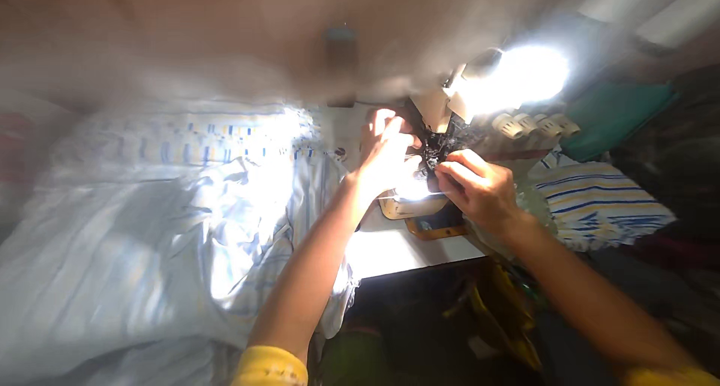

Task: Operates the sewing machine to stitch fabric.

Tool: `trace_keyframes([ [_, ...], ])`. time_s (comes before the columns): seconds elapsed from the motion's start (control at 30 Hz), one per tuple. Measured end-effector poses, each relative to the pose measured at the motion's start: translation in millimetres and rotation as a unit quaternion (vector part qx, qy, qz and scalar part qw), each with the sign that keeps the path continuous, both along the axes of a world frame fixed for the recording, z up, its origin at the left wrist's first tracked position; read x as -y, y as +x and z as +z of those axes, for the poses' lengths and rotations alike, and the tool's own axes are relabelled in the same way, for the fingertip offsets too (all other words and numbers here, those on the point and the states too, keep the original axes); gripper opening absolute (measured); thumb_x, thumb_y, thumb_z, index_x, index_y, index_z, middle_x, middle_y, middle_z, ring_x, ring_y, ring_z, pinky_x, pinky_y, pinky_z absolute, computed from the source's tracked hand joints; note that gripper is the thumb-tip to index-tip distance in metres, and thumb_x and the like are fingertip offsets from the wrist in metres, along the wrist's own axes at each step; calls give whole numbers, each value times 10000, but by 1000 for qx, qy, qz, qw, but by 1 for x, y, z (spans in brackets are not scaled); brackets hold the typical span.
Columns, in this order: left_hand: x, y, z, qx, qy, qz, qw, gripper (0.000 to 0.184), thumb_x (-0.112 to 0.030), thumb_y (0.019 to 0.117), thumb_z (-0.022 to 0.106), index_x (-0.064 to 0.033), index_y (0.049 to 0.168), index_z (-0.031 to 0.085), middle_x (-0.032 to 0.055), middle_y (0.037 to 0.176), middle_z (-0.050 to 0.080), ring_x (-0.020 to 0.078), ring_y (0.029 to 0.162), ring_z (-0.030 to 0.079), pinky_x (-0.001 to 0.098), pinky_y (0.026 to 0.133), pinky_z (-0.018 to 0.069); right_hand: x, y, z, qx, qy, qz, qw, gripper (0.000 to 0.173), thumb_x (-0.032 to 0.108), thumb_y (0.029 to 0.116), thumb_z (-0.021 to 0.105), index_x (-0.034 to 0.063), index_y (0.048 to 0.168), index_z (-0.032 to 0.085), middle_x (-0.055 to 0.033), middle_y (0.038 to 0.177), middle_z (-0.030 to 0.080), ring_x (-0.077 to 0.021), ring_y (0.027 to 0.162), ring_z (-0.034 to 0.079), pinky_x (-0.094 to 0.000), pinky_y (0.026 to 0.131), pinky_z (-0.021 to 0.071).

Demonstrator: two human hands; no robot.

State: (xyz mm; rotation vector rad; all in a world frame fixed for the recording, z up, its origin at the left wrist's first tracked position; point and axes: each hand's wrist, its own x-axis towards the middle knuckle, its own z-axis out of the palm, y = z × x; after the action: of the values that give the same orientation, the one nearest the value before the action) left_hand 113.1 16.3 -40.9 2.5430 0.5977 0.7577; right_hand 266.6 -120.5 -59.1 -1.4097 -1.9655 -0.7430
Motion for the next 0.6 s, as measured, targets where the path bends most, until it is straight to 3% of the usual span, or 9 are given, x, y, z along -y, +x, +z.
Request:
trace_keyframes([
  [0.07,-1,7,7,-52,-12,-12,998,195,-231,906,735,-67,1001,783,189,1314,608,422,1398,360,608,1091,291,-1,3,0,13,8,6,1000,188,68,942,581,-33,903,735,-205,936,714,-299,654,676,-376,492,498],
  [0.2,-1,12,6,-29,-23,-7,999,103,-142,883,715,-48,888,758,186,1271,627,401,1378,389,577,1105,293,-4,13,-2,25,35,20,999,185,65,956,582,-31,907,732,-207,936,716,-283,665,675,-356,504,493],
  [0.37,6,13,1,-47,-18,0,999,164,-133,957,627,-16,941,741,195,1344,582,405,1423,339,589,1125,260,-2,8,1,25,10,10,1000,193,72,946,577,-29,887,731,-197,923,717,-286,656,674,-363,491,487],
  [0.47,2,14,-9,-18,11,-4,1000,163,-137,940,616,-35,936,743,164,1220,646,392,1366,407,582,1070,304,-1,8,0,9,-11,10,1000,189,77,952,578,-31,893,721,-204,935,706,-293,659,671,-369,486,486],
  [0.6,7,13,-5,-16,6,-3,1000,179,-129,946,616,-13,910,748,180,1250,631,403,1387,377,590,1076,291,-1,11,-1,4,-26,14,1000,200,89,957,567,-25,888,716,-195,925,699,-295,692,679,-377,494,496],
])
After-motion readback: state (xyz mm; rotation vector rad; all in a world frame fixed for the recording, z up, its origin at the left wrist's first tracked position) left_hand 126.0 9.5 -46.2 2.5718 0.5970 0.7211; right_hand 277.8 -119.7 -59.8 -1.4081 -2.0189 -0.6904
